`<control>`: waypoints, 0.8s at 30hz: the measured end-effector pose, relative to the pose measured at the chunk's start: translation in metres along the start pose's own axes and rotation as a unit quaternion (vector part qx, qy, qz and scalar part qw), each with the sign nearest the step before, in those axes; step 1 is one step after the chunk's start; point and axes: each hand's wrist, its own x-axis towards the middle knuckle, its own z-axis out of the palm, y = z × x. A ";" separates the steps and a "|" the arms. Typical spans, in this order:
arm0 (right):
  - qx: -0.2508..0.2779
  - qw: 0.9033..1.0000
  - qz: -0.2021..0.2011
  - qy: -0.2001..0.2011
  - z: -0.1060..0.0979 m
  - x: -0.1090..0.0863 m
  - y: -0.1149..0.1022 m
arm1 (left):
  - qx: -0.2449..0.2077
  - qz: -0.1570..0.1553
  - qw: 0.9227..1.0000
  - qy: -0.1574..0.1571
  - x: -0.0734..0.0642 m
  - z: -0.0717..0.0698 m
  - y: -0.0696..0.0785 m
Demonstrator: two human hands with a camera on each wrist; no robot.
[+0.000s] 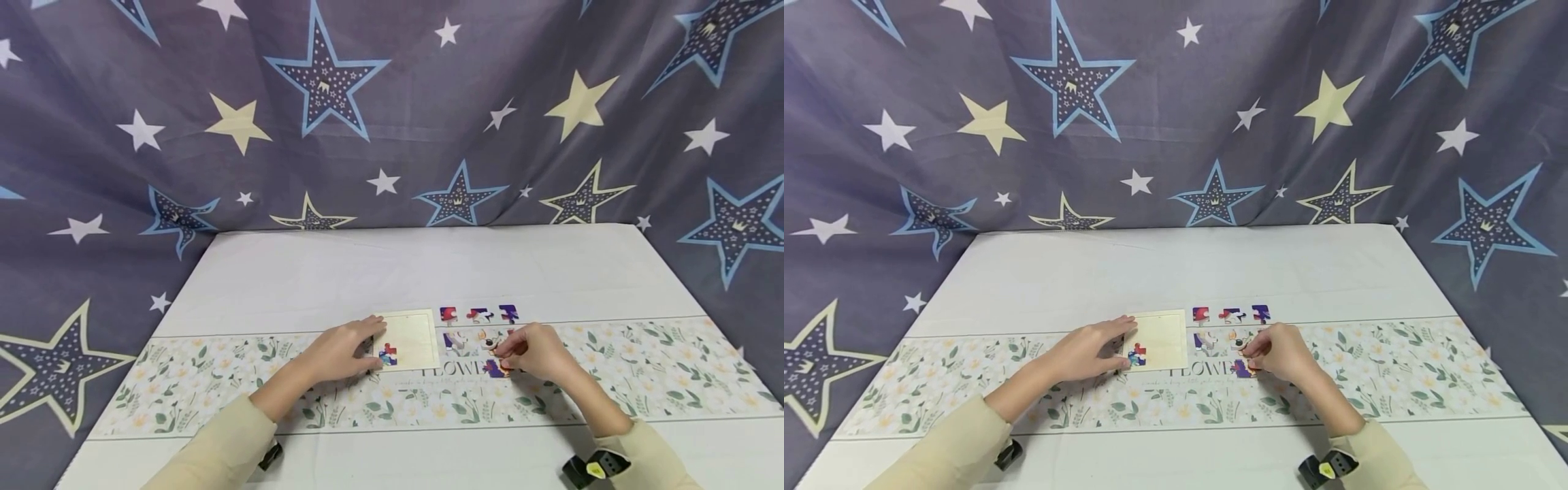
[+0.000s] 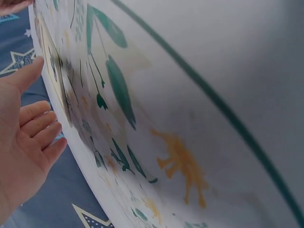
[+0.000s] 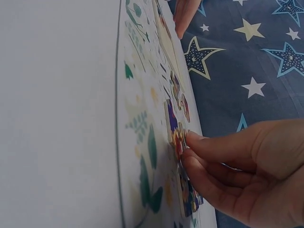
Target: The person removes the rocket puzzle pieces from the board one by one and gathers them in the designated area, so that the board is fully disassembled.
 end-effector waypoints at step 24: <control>0.027 0.999 -0.033 -0.012 0.020 0.035 -0.053 | -0.020 -0.034 0.998 -0.048 0.005 0.004 -0.006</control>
